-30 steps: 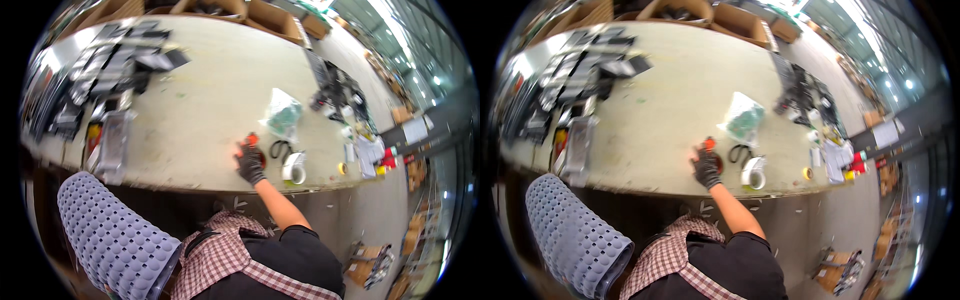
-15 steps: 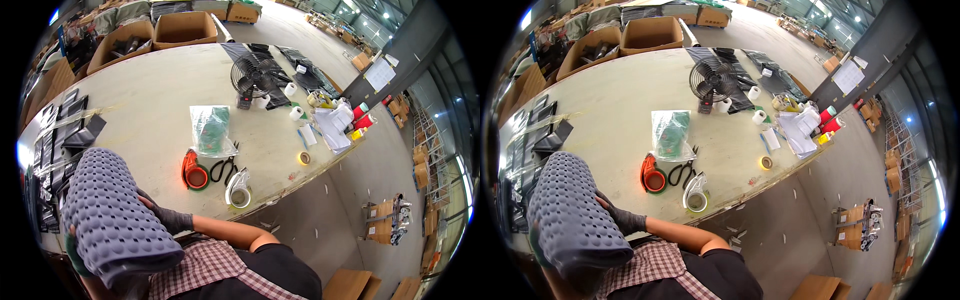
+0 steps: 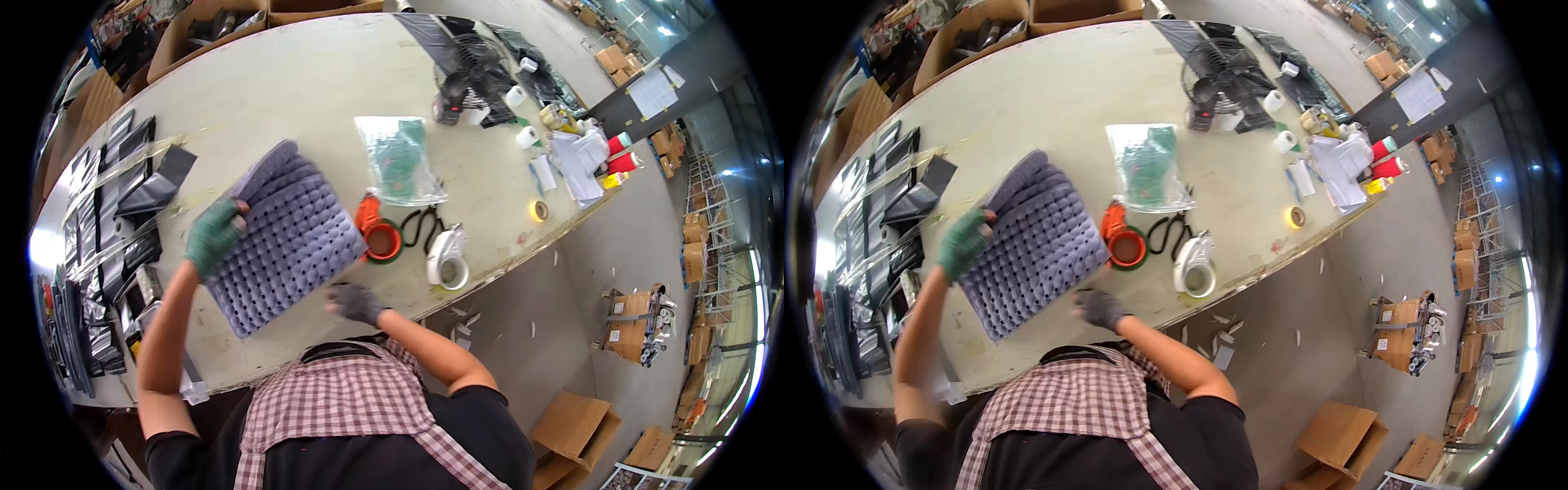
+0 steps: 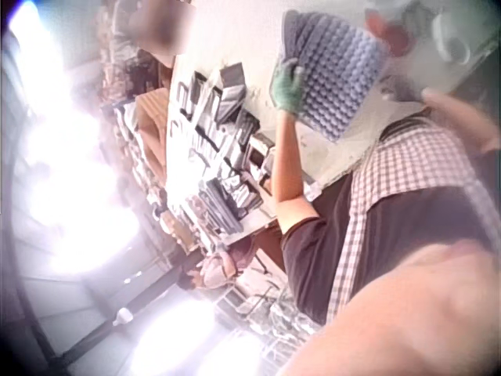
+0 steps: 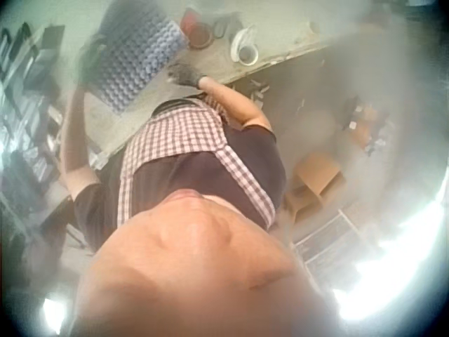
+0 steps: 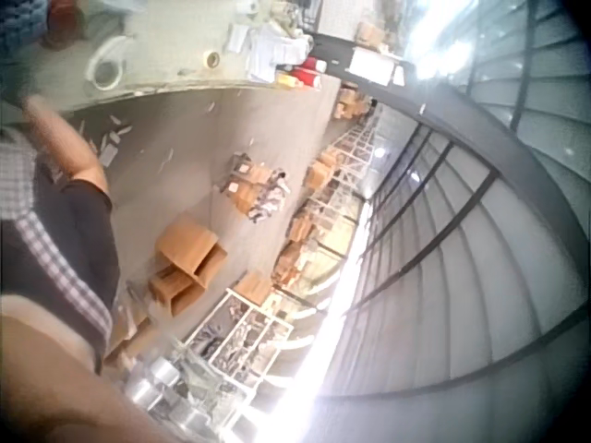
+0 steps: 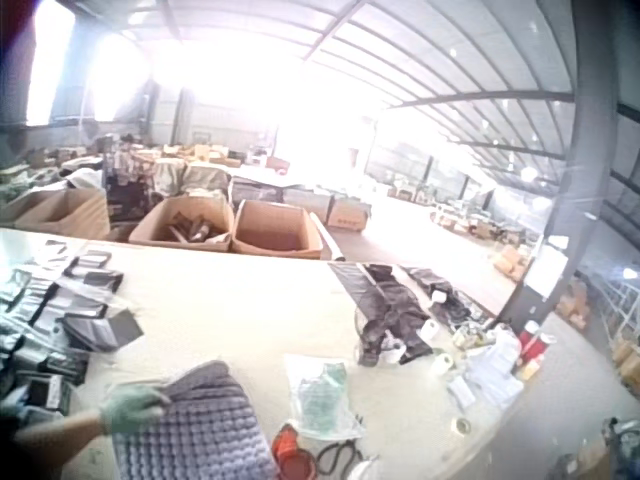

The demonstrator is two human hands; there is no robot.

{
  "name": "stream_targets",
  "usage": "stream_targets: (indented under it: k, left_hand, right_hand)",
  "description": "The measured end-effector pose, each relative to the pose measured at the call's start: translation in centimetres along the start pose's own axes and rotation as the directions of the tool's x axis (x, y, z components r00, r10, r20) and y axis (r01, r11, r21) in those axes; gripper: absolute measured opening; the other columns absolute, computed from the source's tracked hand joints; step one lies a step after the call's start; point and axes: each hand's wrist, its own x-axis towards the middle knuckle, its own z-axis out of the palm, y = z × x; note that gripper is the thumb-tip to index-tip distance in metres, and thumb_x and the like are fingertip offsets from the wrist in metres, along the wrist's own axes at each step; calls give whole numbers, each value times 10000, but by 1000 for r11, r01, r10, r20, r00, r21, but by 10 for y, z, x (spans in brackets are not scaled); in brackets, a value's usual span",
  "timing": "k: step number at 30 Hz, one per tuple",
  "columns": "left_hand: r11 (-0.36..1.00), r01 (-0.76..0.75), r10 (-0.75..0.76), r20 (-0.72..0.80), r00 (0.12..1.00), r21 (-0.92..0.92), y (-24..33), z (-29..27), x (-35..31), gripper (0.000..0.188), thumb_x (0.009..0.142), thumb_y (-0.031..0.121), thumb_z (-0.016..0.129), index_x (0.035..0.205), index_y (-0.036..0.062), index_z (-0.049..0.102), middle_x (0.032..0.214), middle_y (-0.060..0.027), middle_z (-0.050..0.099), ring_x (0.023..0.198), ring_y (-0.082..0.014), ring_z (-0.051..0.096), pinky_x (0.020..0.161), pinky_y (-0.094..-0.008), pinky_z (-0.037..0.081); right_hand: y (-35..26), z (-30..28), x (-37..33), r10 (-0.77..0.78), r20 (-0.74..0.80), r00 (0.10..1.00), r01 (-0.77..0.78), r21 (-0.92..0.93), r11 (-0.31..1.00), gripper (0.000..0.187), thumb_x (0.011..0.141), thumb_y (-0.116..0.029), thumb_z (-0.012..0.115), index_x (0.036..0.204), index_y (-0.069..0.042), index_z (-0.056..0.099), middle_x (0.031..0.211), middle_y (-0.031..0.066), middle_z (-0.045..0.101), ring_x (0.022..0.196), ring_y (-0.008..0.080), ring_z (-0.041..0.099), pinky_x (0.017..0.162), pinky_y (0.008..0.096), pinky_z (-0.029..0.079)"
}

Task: The person rolls a gray textured mat, slides a plastic sleeve over it, and places it into a larger plastic bag before using shears to trim the excess plastic.

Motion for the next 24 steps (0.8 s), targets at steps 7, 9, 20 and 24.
stream_targets:
  k: [7, 9, 20, 24]
  left_hand:
    - [831, 162, -87, -164, 983, 533, -88, 76, -108, 792, 798, 514, 618, 1426, 111, 350, 1491, -210, 277, 1368, -400, 243, 1126, -513, 152]
    - [859, 260, -108, -339, 935, 442, -95, 85, -127, 833, 787, 508, 635, 1438, 94, 320, 1491, -215, 271, 1371, -401, 234, 1130, -506, 148]
    - [778, 429, -617, -430, 659, -459, -89, 135, -174, 998, 725, 267, 805, 1458, 14, 177, 1420, -164, 343, 1291, -265, 369, 1073, -363, 325]
    - [295, 132, -827, -184, 530, -946, -99, 130, -164, 1061, 631, 246, 820, 1462, 99, 178, 1404, -150, 344, 1285, -286, 366, 1053, -435, 349]
  right_hand:
    - [15, -131, -13, 9, -787, 616, -267, -198, 943, 427, 770, -127, 642, 1164, -33, 509, 1097, 181, 568, 1060, 357, 533, 915, 425, 438]
    - [29, -160, 22, 58, -869, 492, -549, -257, 795, 581, 727, -179, 696, 1254, -126, 458, 1186, 201, 510, 1149, 396, 461, 971, 475, 391]
    - [200, -237, 83, 435, -446, 782, -623, -580, 525, 445, 840, -277, 536, 1282, -329, 530, 1484, 51, 329, 1378, 288, 281, 1097, 535, 245]
    - [156, -215, 73, 21, -594, 804, -368, -469, 803, 340, 829, -238, 580, 1116, -56, 593, 1156, 188, 571, 1099, 366, 512, 941, 450, 414]
